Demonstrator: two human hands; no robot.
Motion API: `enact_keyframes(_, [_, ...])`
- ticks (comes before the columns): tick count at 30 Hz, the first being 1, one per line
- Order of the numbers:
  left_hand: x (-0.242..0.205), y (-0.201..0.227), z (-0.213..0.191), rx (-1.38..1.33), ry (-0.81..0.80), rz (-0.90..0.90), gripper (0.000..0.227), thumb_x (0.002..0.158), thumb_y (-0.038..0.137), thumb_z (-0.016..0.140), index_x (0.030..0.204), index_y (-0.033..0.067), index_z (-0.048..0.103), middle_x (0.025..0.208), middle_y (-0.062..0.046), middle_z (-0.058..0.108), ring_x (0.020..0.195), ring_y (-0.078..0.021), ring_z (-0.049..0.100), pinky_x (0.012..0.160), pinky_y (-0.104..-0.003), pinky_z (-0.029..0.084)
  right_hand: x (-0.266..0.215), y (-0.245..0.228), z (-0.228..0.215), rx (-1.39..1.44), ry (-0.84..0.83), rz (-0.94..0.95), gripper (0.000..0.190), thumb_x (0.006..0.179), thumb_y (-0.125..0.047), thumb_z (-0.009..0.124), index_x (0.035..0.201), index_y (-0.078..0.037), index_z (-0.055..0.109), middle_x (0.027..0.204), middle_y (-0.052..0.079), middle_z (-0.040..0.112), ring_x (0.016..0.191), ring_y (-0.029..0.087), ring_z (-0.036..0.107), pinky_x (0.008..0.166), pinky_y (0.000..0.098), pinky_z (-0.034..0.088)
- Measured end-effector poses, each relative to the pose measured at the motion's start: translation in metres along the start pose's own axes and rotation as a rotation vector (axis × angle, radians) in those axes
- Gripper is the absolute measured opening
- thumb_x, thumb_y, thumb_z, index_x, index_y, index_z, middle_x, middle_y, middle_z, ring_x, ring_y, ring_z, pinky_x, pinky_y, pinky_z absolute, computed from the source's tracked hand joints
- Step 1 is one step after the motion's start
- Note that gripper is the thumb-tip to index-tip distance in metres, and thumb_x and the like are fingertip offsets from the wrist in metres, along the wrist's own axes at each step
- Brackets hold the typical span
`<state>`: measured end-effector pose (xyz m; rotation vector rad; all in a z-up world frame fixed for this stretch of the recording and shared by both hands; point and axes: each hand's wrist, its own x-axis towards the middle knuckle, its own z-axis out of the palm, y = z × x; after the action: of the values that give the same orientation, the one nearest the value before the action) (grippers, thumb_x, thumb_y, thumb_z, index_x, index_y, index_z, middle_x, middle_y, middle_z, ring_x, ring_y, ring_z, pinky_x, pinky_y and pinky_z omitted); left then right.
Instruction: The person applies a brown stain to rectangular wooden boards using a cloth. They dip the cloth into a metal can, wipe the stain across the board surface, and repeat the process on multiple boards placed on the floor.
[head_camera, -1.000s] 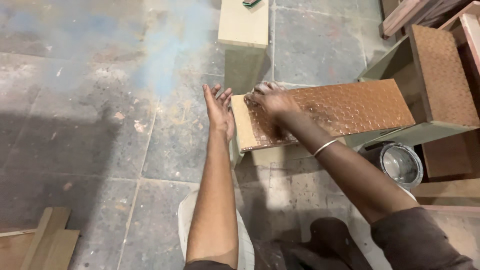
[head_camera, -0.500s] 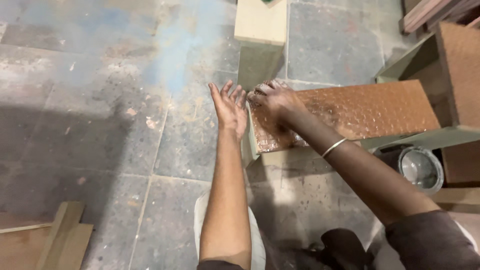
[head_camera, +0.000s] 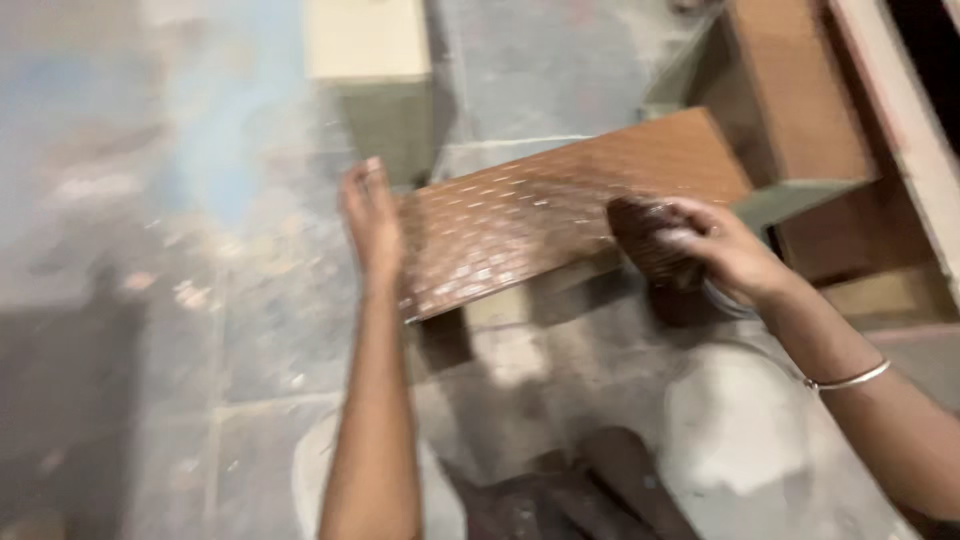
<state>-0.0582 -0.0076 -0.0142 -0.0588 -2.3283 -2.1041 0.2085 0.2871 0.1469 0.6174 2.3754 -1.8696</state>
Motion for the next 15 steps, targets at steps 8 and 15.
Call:
enact_keyframes(8, [-0.030, 0.060, -0.003, 0.241, -0.253, -0.060, 0.067, 0.103, 0.055, 0.047, 0.150, 0.0064, 0.042, 0.154, -0.020, 0.044, 0.132, -0.0355, 0.051, 0.109, -0.047, 0.041, -0.067, 0.140, -0.137, 0.813, 0.316, 0.118, 0.054, 0.093, -0.018, 0.050, 0.145, -0.002, 0.049, 0.133, 0.022, 0.066, 0.117, 0.038, 0.069, 0.088, 0.0474, 0.060])
enact_keyframes(15, [-0.026, 0.065, -0.005, 0.023, -0.235, -0.208, 0.074, 0.097, 0.064, 0.049, 0.148, 0.0099, 0.045, 0.153, -0.017, 0.046, 0.134, -0.0308, 0.050, 0.108, -0.045, 0.043, -0.009, 0.292, -0.216, 0.106, 0.349, 0.544, 0.044, 0.098, -0.022, 0.055, 0.136, 0.001, 0.058, 0.118, 0.024, 0.069, 0.098, 0.036, 0.071, 0.081, 0.0513, 0.057])
